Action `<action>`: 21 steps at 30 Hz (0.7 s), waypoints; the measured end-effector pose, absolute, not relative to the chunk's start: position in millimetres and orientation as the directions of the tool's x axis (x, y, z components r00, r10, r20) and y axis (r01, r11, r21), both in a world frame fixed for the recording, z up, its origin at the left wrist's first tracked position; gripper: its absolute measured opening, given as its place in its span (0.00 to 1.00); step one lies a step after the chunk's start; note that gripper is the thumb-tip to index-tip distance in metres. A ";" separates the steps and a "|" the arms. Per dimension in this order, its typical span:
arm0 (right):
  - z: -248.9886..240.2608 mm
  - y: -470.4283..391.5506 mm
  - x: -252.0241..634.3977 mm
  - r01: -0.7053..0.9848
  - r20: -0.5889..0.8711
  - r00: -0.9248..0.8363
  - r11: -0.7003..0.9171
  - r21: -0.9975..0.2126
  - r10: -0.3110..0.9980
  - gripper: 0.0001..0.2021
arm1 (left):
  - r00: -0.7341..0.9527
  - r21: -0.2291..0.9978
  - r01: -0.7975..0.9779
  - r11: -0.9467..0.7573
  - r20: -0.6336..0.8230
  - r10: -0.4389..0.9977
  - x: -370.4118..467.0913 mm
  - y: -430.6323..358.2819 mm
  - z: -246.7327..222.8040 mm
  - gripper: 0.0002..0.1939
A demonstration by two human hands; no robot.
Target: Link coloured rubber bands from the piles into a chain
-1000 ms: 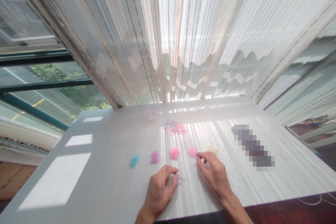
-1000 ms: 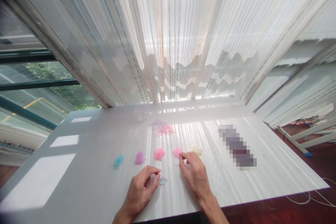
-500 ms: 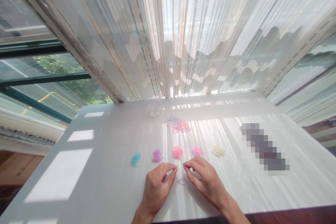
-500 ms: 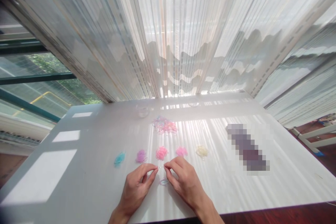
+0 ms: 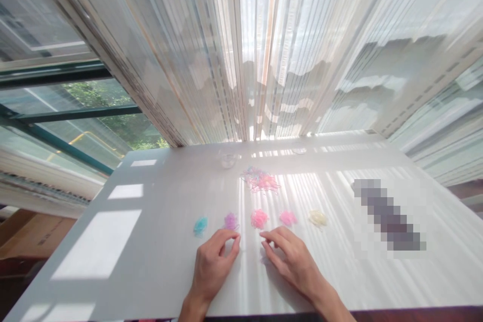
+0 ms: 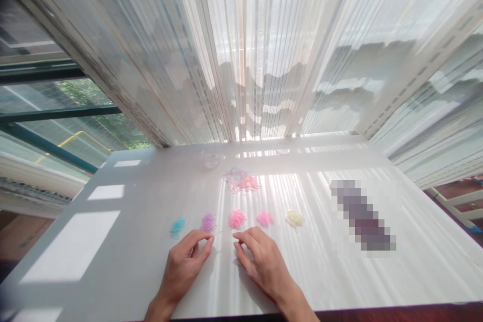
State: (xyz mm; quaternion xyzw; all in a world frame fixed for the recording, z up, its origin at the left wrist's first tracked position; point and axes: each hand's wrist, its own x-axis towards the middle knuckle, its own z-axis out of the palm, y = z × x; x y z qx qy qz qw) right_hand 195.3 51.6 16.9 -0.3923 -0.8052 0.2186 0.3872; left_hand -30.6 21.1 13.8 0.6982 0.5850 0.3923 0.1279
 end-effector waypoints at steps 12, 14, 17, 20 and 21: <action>3.6 19.1 221.9 0.520 0.354 -0.284 0.453 -0.724 0.891 0.09 | -0.011 0.431 0.885 -0.175 0.396 0.918 -66.7 35.6 23.4 0.16; 2.8 15.3 224.6 0.528 0.341 -0.278 0.439 -0.727 0.898 0.08 | -0.018 0.429 0.887 -0.172 0.405 0.914 -69.5 34.2 24.6 0.15; 2.1 11.7 226.7 0.529 0.349 -0.272 0.442 -0.725 0.897 0.08 | -0.044 0.441 0.880 -0.179 0.450 0.892 -70.5 27.8 26.7 0.14; 0.6 9.5 226.8 0.530 0.357 -0.276 0.451 -0.718 0.892 0.07 | -0.031 0.479 0.847 -0.230 0.476 0.879 -60.9 15.3 27.4 0.11; 0.0 8.9 226.5 0.534 0.355 -0.281 0.452 -0.715 0.892 0.07 | 0.001 0.497 0.827 -0.262 0.465 0.885 -54.8 10.5 26.7 0.10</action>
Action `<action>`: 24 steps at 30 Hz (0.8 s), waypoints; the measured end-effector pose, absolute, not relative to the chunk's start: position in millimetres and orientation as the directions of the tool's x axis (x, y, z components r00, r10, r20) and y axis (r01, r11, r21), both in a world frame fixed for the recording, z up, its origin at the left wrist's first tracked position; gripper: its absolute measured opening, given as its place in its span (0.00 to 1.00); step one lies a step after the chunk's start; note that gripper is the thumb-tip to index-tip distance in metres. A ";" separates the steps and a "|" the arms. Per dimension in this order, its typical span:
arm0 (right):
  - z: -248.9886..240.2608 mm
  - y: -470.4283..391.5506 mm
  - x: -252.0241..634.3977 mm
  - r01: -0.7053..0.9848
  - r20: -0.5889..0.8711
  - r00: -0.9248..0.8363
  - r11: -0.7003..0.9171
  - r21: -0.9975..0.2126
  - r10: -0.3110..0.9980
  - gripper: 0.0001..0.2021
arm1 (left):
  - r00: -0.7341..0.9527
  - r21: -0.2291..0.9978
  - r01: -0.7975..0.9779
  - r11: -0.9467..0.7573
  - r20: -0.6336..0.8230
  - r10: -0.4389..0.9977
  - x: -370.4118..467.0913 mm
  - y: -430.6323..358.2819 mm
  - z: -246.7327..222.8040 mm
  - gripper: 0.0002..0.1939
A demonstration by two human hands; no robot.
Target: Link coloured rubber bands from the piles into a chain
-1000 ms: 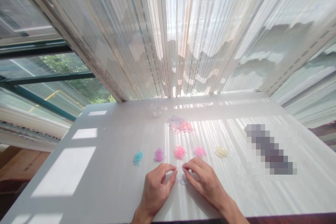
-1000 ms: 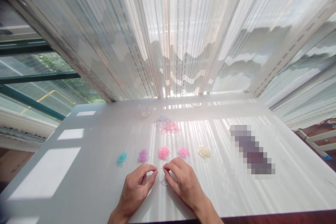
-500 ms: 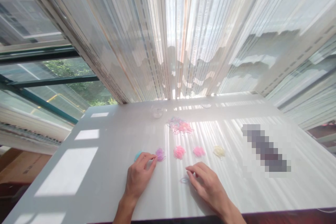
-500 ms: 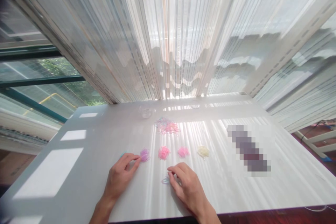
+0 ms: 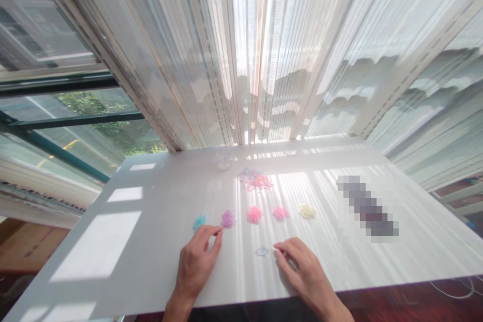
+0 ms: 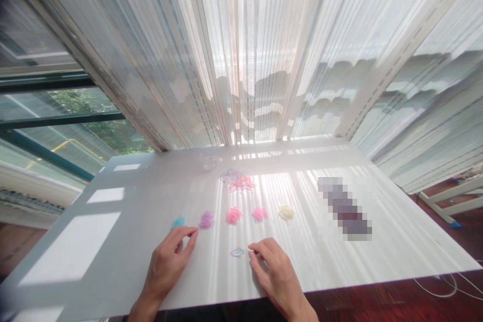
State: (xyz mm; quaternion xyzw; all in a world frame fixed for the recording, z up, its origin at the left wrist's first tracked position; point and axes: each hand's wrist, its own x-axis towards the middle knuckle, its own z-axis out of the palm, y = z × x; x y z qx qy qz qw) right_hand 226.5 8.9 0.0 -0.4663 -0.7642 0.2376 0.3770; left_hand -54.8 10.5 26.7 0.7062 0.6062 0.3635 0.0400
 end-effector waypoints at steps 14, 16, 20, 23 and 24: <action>-7.1 8.6 215.0 0.610 0.321 -0.274 0.422 -0.671 0.907 0.07 | 0.272 0.474 0.806 -0.354 0.234 0.933 14.7 3.3 15.1 0.10; -8.5 9.6 213.8 0.626 0.311 -0.267 0.409 -0.664 0.912 0.07 | 0.272 0.466 0.814 -0.347 0.223 0.936 17.6 6.3 14.7 0.09; -9.2 10.1 212.8 0.641 0.312 -0.271 0.413 -0.648 0.911 0.07 | 0.249 0.459 0.827 -0.326 0.221 0.943 21.4 9.6 11.9 0.06; -9.7 8.7 214.9 0.633 0.336 -0.267 0.427 -0.645 0.903 0.06 | 0.251 0.471 0.816 -0.335 0.235 0.939 21.4 9.5 10.0 0.06; -10.1 8.0 216.2 0.630 0.346 -0.262 0.431 -0.646 0.901 0.05 | 0.256 0.479 0.808 -0.343 0.239 0.937 20.9 9.2 9.5 0.06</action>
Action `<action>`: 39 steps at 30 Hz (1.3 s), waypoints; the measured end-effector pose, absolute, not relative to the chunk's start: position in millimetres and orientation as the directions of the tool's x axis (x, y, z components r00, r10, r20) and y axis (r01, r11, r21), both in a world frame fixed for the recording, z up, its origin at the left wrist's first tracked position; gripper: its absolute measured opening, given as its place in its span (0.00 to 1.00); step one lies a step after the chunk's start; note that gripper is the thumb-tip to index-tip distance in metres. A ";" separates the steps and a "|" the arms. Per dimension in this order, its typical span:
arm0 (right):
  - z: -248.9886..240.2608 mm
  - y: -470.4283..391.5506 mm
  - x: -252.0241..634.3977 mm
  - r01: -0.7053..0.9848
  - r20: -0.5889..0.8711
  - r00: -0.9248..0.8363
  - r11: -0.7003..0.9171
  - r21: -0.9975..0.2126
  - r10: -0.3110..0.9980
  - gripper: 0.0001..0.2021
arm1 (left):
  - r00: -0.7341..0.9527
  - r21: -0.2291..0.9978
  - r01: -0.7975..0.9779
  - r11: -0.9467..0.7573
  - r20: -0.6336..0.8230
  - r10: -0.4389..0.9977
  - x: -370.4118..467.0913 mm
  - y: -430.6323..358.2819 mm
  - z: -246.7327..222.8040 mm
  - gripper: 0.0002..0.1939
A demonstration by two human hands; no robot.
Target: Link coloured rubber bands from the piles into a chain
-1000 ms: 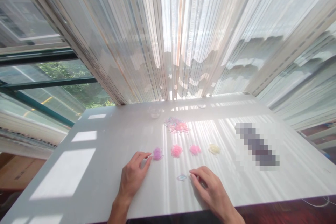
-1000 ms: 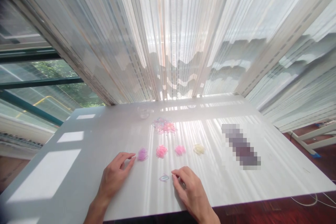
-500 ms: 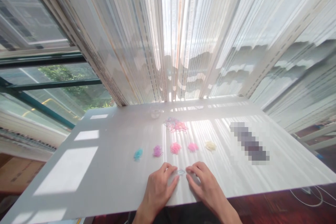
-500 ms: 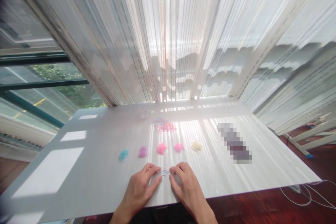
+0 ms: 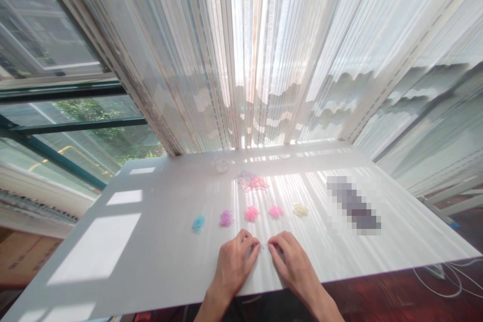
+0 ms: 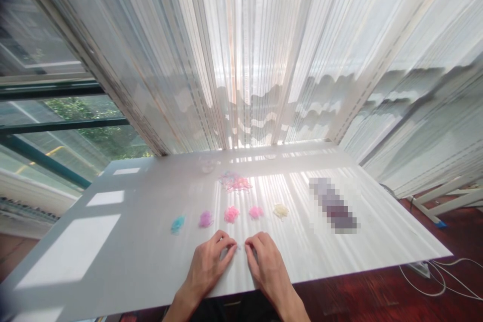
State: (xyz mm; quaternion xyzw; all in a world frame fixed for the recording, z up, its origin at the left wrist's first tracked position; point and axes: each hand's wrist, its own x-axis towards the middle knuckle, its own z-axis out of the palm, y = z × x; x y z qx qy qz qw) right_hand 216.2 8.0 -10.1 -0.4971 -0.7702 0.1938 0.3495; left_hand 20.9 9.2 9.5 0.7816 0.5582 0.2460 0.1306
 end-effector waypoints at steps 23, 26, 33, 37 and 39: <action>4.1 3.1 217.7 0.553 0.358 -0.218 0.417 -0.721 0.908 0.07 | 0.191 0.702 0.645 -0.303 0.236 0.953 19.8 5.5 15.1 0.07; 7.8 1.9 212.9 0.516 0.407 -0.244 0.473 -0.714 0.880 0.07 | 0.147 0.792 0.571 -0.213 0.157 0.977 23.2 3.7 18.3 0.08; 11.4 -1.0 206.5 0.481 0.420 -0.269 0.499 -0.721 0.867 0.08 | 0.081 0.886 0.445 -0.132 0.107 0.991 25.3 1.4 20.6 0.11; 13.3 -0.7 206.1 0.475 0.397 -0.261 0.475 -0.741 0.880 0.08 | 0.101 0.902 0.406 -0.145 0.113 0.988 24.7 0.1 19.6 0.11; 15.1 -0.2 206.0 0.477 0.374 -0.272 0.462 -0.747 0.887 0.09 | 0.114 0.901 0.408 -0.151 0.114 0.987 24.6 -0.6 17.8 0.11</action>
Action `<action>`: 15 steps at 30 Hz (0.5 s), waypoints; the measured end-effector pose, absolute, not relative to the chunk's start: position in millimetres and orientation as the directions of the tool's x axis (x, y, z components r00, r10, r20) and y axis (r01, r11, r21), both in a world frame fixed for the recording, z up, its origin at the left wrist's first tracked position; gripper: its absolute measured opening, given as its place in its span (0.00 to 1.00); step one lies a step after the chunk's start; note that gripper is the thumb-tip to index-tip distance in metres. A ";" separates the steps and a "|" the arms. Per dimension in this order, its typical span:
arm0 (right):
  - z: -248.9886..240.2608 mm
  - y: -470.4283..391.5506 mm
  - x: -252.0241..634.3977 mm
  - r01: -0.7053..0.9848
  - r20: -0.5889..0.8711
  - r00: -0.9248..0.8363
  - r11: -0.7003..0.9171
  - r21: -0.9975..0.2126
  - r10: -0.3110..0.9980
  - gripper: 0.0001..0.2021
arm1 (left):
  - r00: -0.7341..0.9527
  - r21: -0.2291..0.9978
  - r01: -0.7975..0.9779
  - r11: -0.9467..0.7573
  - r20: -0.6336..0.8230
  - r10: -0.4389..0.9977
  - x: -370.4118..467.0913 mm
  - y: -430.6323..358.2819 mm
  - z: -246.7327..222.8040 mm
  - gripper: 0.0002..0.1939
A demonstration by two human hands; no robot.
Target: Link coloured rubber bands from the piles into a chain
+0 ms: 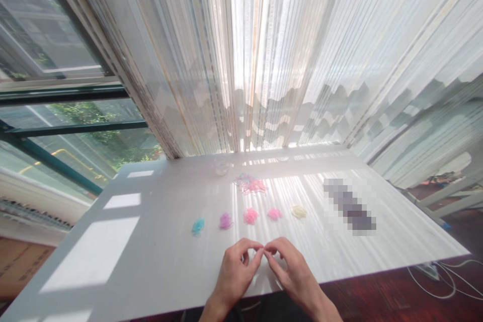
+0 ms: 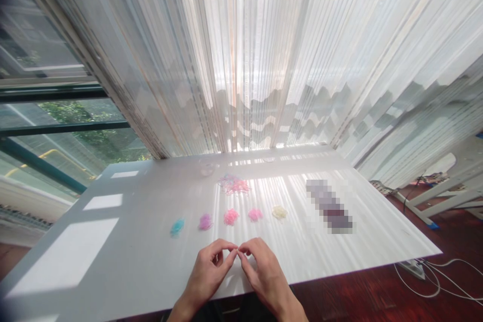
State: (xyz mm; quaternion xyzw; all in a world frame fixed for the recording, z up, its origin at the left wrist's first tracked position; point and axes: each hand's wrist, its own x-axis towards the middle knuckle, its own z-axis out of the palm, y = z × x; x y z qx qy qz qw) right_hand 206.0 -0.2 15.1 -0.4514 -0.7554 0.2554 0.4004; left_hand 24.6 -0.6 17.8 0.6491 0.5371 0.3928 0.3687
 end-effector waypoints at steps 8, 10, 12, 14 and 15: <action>20.4 -1.0 206.9 0.503 0.308 -0.236 0.387 -0.773 0.922 0.08 | 0.165 0.825 0.507 -0.249 0.191 0.968 22.4 -3.3 18.1 0.08; 22.0 -1.4 207.1 0.504 0.293 -0.229 0.370 -0.780 0.928 0.09 | 0.167 0.805 0.534 -0.259 0.201 0.965 21.7 -3.5 19.3 0.07; 23.5 -1.6 207.0 0.503 0.286 -0.225 0.362 -0.785 0.931 0.09 | 0.169 0.788 0.556 -0.265 0.206 0.964 21.2 -3.7 19.7 0.07; 24.6 -1.7 207.0 0.501 0.290 -0.222 0.364 -0.785 0.931 0.10 | 0.175 0.782 0.564 -0.266 0.201 0.964 20.8 -3.7 19.5 0.07; 24.9 -1.8 207.1 0.501 0.293 -0.220 0.365 -0.785 0.930 0.10 | 0.176 0.785 0.561 -0.262 0.196 0.965 20.7 -3.7 19.3 0.07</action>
